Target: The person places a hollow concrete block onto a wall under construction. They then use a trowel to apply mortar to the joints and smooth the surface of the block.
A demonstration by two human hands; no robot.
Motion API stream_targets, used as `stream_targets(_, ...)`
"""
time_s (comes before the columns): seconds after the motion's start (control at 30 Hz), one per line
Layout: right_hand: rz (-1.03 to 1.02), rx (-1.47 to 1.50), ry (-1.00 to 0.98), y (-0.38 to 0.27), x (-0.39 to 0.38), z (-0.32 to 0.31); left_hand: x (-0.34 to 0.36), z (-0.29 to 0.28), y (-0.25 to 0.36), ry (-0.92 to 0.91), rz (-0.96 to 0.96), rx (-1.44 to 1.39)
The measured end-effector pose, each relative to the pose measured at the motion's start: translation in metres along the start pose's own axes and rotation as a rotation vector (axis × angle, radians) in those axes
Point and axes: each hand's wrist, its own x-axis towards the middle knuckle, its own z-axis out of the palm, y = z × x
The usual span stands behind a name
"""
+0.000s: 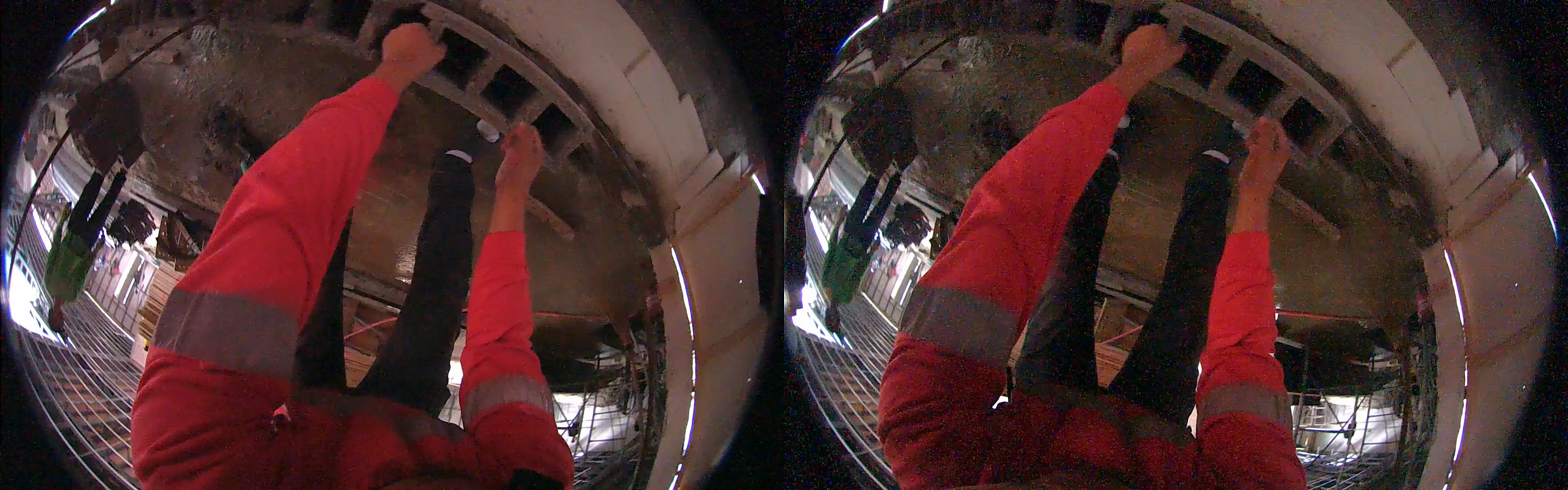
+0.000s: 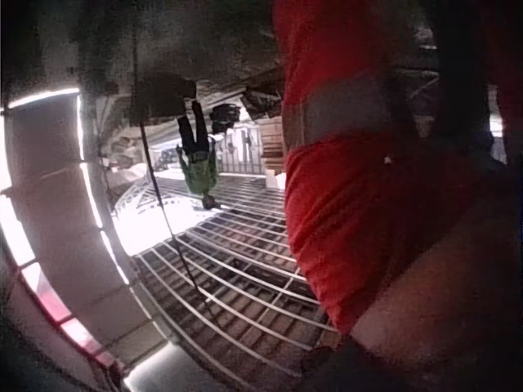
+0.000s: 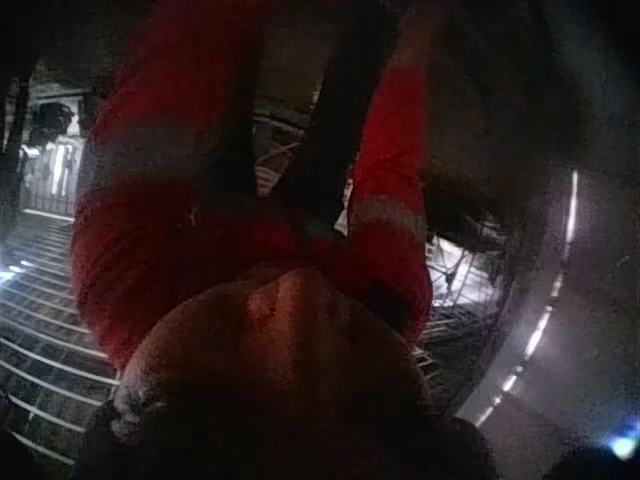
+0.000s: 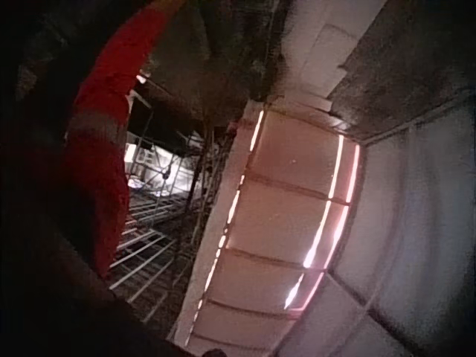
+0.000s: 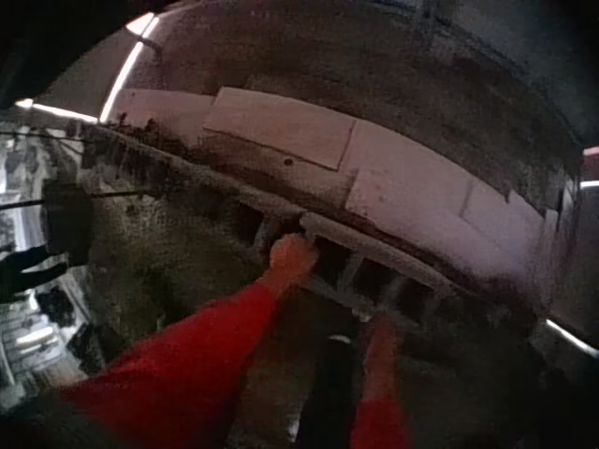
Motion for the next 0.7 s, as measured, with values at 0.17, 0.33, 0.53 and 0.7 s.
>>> stream_targets(0.17, -0.896, -0.365, 0.108, -0.026, 0.041, 0.000, 0.002, -0.011, 0.001, -0.126, -0.085, 0.077)
stream_targets(0.33, -1.175, -0.443, 0.060, -0.031, 0.100, 0.005, 0.009, 0.004, -0.006, 0.042, -0.045, 0.075)
stream_targets(0.53, -1.652, -0.786, 0.208, -0.036, 0.134, 0.035, 0.012, -0.005, -0.021, 0.189, 0.173, 0.175)
stream_targets(0.7, -0.939, 0.029, -0.213, -0.028, 0.129, 0.042, 0.014, -0.032, -0.028, -0.011, -0.044, 0.045)
